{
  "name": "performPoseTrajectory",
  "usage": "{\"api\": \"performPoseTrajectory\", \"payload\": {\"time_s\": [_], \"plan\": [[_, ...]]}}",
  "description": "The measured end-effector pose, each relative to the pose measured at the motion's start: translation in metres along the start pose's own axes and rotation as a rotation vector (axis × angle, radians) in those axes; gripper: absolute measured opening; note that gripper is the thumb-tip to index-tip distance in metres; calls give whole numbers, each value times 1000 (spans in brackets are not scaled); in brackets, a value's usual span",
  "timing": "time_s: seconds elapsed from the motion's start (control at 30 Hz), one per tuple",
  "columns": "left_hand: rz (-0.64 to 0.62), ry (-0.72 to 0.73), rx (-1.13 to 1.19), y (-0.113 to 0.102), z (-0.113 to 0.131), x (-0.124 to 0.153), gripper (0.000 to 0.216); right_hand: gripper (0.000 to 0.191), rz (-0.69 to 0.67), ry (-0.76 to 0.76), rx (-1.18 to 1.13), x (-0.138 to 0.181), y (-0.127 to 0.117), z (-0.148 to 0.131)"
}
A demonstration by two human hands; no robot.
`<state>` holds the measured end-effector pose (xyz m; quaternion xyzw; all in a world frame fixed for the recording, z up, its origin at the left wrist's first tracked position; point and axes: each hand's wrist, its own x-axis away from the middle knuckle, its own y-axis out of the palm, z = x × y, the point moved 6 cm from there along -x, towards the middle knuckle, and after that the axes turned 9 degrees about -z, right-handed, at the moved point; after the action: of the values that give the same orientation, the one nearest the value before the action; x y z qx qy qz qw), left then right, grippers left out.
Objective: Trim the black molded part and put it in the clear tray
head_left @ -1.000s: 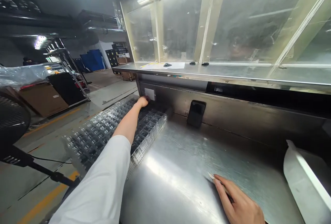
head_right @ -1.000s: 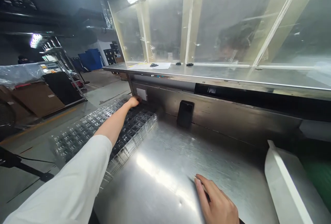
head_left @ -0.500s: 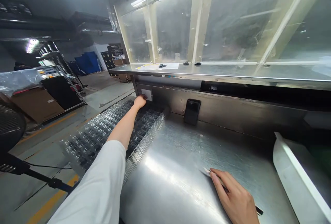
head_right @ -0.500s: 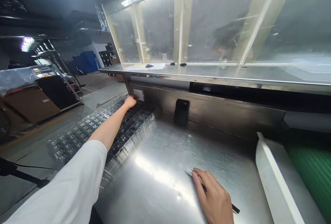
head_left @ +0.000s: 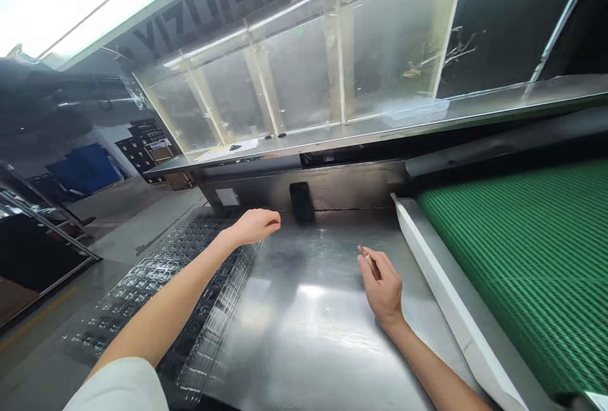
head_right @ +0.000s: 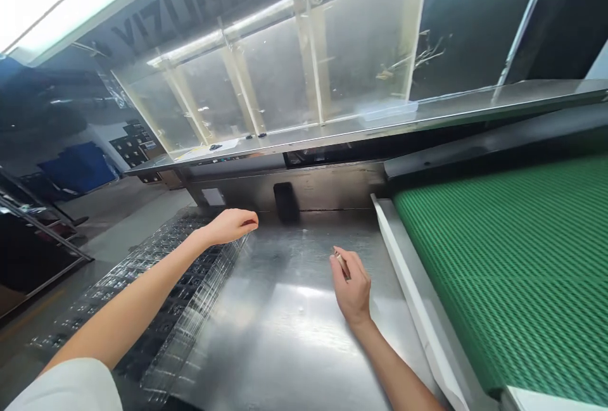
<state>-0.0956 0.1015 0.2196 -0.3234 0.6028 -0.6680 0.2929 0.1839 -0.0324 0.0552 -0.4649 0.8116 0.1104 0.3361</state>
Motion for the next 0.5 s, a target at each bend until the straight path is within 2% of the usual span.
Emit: {"api": "performPoseTrajectory", "payload": {"time_s": [0.07, 0.13, 0.2, 0.27, 0.4, 0.5], "plan": [[3, 81, 3, 6, 38, -8, 20, 42, 77, 120, -13, -1, -7, 15], [14, 125, 66, 21, 70, -20, 19, 50, 100, 219, -39, -2, -10, 26], [37, 134, 208, 46, 96, -34, 20, 56, 101, 265, -56, -3, -11, 31], [68, 127, 440, 80, 116, -43, 23, 59, 90, 274, -59, -4, -11, 31], [101, 128, 924, 156, 139, -48, 34, 63, 70, 292, -71, -3, -11, 31], [135, 94, 1118, 191, 137, -44, 44, 64, 63, 311, -94, -2, -9, 40]]}}
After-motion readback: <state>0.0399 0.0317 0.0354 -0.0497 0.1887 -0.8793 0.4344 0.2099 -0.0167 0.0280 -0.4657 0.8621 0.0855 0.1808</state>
